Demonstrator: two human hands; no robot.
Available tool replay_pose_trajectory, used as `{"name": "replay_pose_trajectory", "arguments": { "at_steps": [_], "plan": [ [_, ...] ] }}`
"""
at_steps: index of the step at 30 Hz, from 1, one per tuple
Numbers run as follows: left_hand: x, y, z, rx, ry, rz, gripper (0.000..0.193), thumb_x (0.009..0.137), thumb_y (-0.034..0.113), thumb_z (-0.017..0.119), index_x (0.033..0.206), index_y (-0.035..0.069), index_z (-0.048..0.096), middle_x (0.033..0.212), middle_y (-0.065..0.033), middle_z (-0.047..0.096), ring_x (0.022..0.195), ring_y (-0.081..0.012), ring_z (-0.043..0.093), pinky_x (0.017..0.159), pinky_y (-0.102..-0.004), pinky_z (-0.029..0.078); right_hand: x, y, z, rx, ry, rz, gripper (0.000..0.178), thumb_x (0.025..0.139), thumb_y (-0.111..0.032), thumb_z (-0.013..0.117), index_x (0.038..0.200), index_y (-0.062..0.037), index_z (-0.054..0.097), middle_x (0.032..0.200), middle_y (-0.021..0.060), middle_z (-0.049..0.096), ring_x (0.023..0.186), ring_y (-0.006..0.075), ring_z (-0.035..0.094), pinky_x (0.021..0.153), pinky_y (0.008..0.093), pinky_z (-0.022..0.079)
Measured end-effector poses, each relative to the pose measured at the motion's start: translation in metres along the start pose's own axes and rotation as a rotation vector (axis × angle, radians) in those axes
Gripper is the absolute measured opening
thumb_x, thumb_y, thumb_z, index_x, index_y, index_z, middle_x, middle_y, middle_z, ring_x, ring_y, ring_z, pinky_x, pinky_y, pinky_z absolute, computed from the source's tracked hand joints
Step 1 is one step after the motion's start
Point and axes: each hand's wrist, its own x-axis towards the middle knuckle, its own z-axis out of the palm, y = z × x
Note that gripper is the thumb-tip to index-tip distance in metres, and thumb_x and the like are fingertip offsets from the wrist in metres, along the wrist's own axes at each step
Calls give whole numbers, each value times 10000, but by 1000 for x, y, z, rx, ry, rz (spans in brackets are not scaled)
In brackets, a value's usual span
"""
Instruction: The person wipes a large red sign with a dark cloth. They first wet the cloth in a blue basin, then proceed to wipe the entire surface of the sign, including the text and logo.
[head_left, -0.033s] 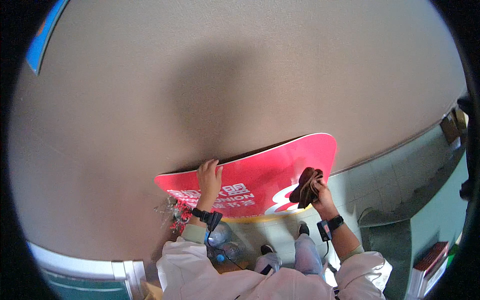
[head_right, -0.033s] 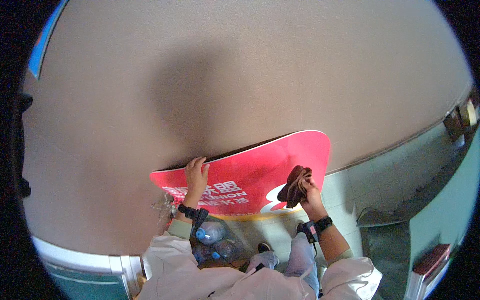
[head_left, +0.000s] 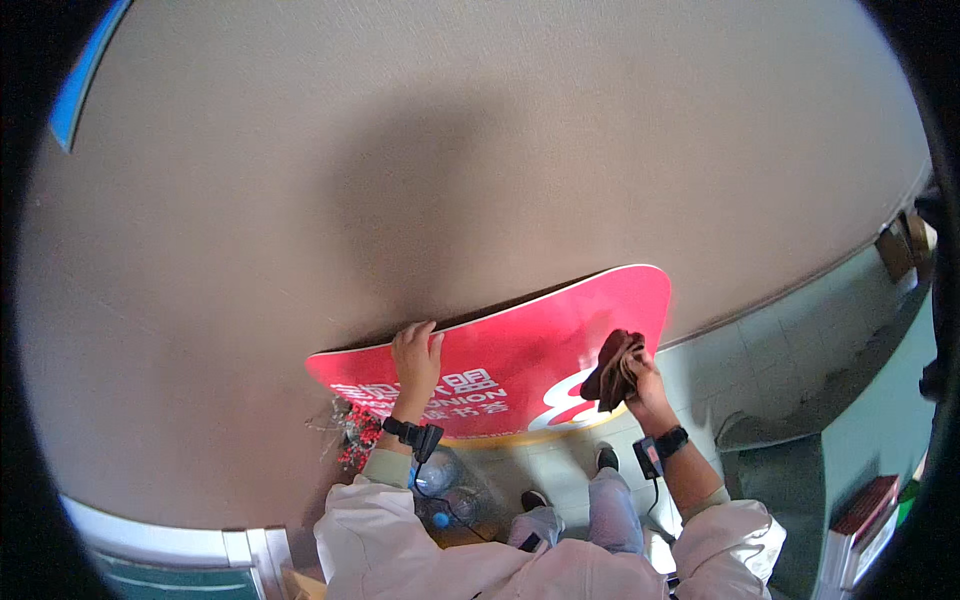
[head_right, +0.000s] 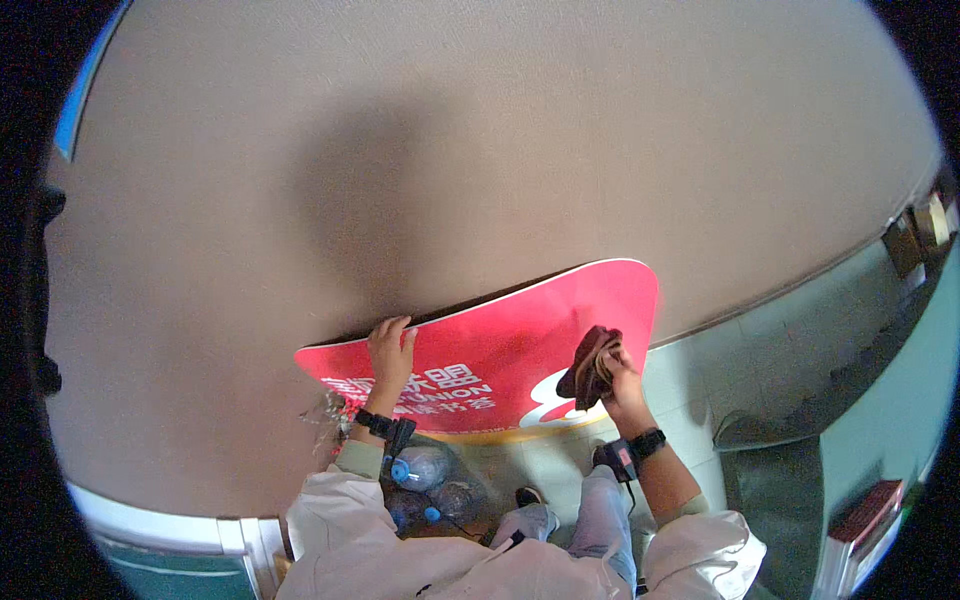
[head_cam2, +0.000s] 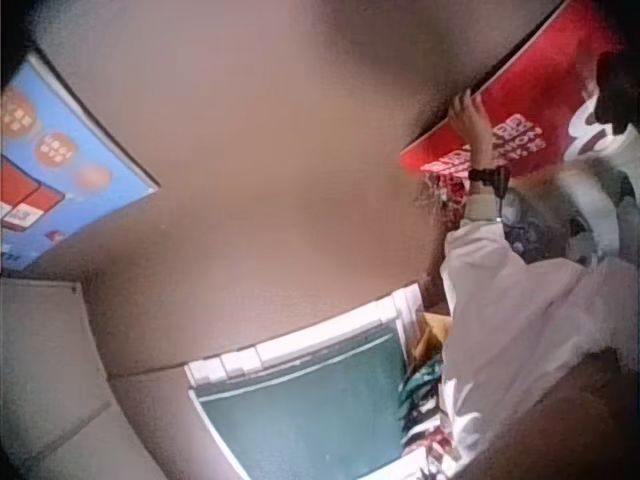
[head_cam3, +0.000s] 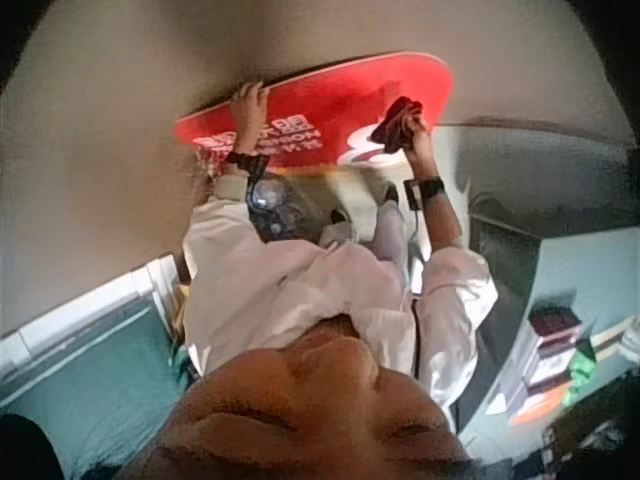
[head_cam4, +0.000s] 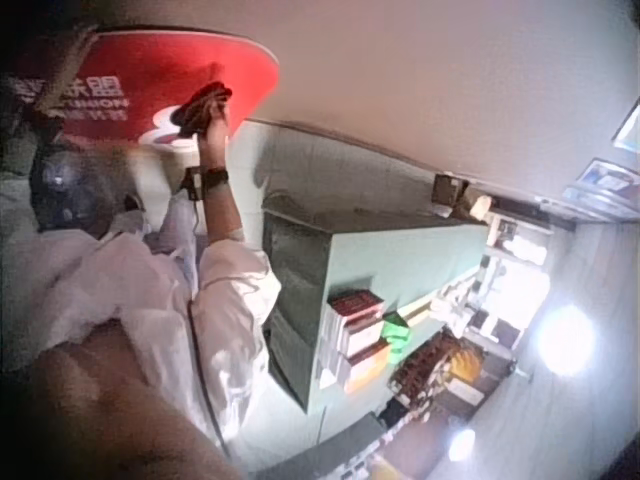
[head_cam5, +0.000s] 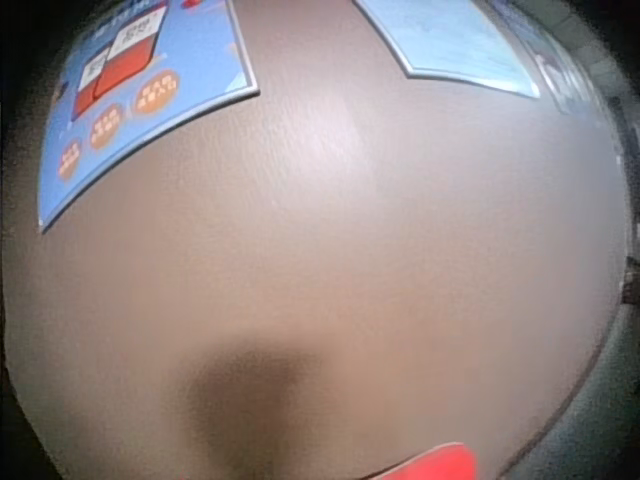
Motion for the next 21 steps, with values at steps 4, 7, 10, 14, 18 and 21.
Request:
{"name": "replay_pose_trajectory", "arguments": {
  "at_steps": [4, 7, 10, 14, 18, 21],
  "plan": [
    [-11, -23, 34, -203, 1, -44, 130, 887, 163, 629, 984, 94, 681, 974, -102, 633, 949, -320, 571, 845, -453, 425, 34, -3, 10, -236, 138, -335, 239, 974, -19, 479, 1200, -47, 551, 1093, 47, 615, 1012, 167, 608, 886, 315, 501],
    [-17, -30, 49, -279, 133, -66, 109, 883, 151, 627, 962, 108, 688, 960, -92, 631, 951, -317, 567, 855, -450, 416, 64, -4, 16, -515, 226, -644, 354, 974, -17, 484, 1328, -32, 493, 1229, 98, 580, 1150, 220, 561, 1001, 349, 439],
    [-18, -32, 61, -188, 187, -65, 95, 885, 138, 622, 946, 120, 692, 950, -66, 626, 950, -300, 556, 869, -444, 399, 85, -5, 13, -968, 323, -970, 428, 971, -24, 489, 1396, -30, 439, 1344, 158, 514, 1261, 275, 491, 1078, 377, 370],
    [-16, -37, 66, -160, 194, -23, 88, 890, 151, 621, 939, 130, 692, 930, -46, 619, 916, -282, 539, 868, -437, 383, 107, 2, 9, -1296, 362, -1149, 509, 945, -100, 560, 1429, -47, 410, 1472, 194, 385, 1362, 369, 364, 1117, 431, 312],
    [-12, -42, 65, -184, 183, 15, 109, 896, 181, 609, 913, 122, 699, 874, -41, 619, 893, -274, 543, 848, -426, 378, 129, 10, -4, -1677, 597, -1371, 549, 913, -192, 627, 1419, -79, 445, 1527, 172, 315, 1415, 383, 275, 1128, 475, 278],
    [-9, -45, 63, -166, 196, 49, 142, 900, 195, 599, 899, 106, 709, 846, -59, 622, 884, -277, 557, 840, -409, 383, 153, 8, -17, -1444, 545, -1478, 524, 898, -174, 637, 1390, -77, 486, 1548, 175, 286, 1432, 367, 267, 1143, 472, 268]
  ]
}}
